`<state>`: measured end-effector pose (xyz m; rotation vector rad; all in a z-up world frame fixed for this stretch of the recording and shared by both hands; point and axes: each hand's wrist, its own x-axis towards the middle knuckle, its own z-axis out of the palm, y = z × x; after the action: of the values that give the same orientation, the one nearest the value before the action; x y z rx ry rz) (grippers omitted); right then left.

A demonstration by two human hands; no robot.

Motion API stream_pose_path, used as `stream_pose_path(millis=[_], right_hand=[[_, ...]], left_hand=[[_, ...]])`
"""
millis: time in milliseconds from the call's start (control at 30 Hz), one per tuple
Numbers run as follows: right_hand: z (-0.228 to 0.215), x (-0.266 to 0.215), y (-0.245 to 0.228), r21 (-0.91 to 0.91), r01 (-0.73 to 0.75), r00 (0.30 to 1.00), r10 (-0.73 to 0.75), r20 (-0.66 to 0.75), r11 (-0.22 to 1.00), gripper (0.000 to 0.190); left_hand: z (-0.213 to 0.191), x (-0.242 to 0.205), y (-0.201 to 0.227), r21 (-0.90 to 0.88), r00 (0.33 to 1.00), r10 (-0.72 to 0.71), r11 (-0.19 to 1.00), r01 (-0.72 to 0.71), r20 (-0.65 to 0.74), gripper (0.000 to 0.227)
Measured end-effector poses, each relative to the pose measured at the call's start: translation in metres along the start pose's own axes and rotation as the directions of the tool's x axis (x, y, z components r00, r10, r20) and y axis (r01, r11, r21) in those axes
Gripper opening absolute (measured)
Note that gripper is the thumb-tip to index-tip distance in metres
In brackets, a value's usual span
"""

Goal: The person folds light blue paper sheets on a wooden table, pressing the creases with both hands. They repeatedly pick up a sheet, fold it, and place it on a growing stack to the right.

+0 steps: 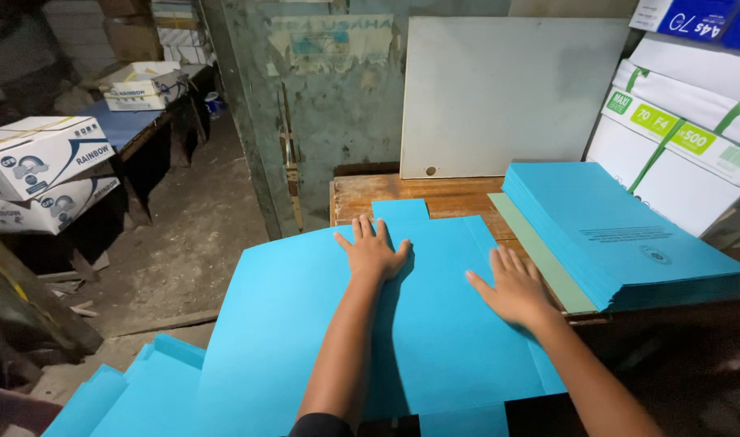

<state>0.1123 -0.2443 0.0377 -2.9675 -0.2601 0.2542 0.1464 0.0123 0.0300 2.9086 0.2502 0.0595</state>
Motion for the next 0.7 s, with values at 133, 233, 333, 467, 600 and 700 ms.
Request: stream_pose_path(millis=[133, 233, 333, 467, 600, 700], right_hand=[[0.009, -0.037, 0.018, -0.034, -0.040, 0.997, 0.038, -0.066, 0.999, 0.084], [0.036, -0.018, 0.038, -0.101, -0.052, 0.968, 0.025, -0.251, 0.994, 0.072], [0.056, -0.001, 0.041, -0.186, -0.121, 0.909, 0.033, -0.415, 0.975, 0.066], [0.078, 0.041, 0.059, -0.117, -0.137, 0.899, 0.074, -0.431, 0.984, 0.071], [0.077, 0.035, 0.064, -0.098, -0.244, 0.880, 0.178, -0.440, 0.965, 0.098], [0.041, 0.013, 0.036, -0.063, -0.330, 0.901, 0.295, -0.318, 0.942, 0.102]], left_hand=[[0.021, 0.011, -0.019, -0.039, 0.998, 0.032, 0.999, -0.035, -0.060, 0.088], [0.003, -0.015, -0.057, -0.052, 0.998, 0.059, 0.997, -0.060, -0.026, 0.085], [0.022, -0.024, -0.136, -0.184, 0.993, -0.109, 0.976, 0.117, 0.054, 0.095], [0.018, -0.076, -0.170, -0.636, 0.945, -0.163, 0.705, 0.313, 0.284, 0.135], [0.063, -0.126, -0.199, -0.869, 0.871, -0.017, 0.064, 0.491, 0.491, 0.083], [0.036, -0.161, -0.195, -0.864, 0.857, -0.224, 0.102, 0.494, 0.464, 0.102]])
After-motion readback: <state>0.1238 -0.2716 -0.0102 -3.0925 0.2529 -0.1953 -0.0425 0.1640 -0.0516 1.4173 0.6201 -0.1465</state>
